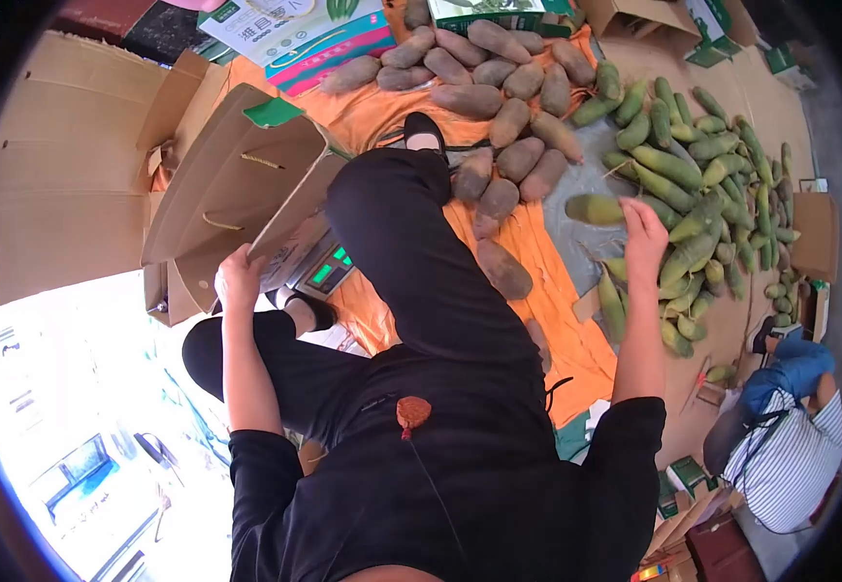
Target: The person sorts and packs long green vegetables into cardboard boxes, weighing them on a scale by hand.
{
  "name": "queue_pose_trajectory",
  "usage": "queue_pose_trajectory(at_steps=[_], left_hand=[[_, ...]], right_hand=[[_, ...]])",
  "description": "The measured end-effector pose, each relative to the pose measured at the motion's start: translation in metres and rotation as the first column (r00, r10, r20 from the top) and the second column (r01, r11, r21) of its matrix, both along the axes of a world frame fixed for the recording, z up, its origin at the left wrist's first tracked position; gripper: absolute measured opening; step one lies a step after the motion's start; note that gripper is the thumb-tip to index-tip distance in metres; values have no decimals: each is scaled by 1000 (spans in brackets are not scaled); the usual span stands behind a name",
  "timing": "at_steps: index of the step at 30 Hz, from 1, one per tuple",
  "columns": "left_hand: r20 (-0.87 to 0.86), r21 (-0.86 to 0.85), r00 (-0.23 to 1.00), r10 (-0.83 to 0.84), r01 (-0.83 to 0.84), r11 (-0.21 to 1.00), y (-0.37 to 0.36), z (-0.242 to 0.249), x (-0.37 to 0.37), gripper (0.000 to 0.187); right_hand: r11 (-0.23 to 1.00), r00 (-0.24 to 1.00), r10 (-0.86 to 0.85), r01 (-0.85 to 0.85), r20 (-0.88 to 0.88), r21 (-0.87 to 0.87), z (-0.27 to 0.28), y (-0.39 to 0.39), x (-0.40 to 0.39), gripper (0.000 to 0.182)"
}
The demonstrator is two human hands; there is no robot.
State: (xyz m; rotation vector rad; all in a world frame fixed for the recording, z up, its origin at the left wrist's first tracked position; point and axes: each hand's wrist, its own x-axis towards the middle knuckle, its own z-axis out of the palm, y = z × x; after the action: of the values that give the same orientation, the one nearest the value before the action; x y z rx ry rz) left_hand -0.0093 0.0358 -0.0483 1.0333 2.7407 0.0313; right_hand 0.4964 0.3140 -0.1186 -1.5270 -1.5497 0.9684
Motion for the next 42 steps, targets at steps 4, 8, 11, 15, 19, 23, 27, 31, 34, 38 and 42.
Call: queue_pose_trajectory(at_steps=[4,8,11,15,19,23,27,31,34,38,42], left_hand=[[20,28,1000,-21,21,999,1,0,1,23],[-42,34,997,-67,69,997,2,4,8,18],[-18,14,996,-93,93,996,1,0,7,14],[-15,-5,997,-73,73,997,3,5,11,14],[-24,-5,994,-111,111,994,-1,3,7,18],[0,6,993,-122,122,993,-2,4,8,18],[0,-10,990,-140,140,990,-2,3,9,13],[17,21,987,-162,162,987,-1,2,7,12],[26,26,987,-157,156,987,3,7,11,10],[20,67,979,-201,199,978,5,6,11,9],[79,78,983,-164,158,984,9,8,13,7]], right_hand=[[976,961,200,-179,-193,122,69,23,-94,15],[903,855,403,-314,-327,293,151,24,-180,15],[789,739,584,-421,-334,447,201,18,-226,15],[692,581,718,-530,-385,490,239,11,-285,15],[558,348,799,-733,-490,389,234,-10,-356,20],[447,332,891,-765,-311,464,190,-38,-423,14],[252,234,968,-896,-93,365,136,-52,-466,13],[57,128,961,-959,245,278,108,-60,-490,12],[-108,-21,881,-982,472,157,83,-66,-508,16],[-44,-120,809,-989,575,-143,3,-112,-547,24],[3,-280,839,-855,466,-519,-33,-129,-554,36]])
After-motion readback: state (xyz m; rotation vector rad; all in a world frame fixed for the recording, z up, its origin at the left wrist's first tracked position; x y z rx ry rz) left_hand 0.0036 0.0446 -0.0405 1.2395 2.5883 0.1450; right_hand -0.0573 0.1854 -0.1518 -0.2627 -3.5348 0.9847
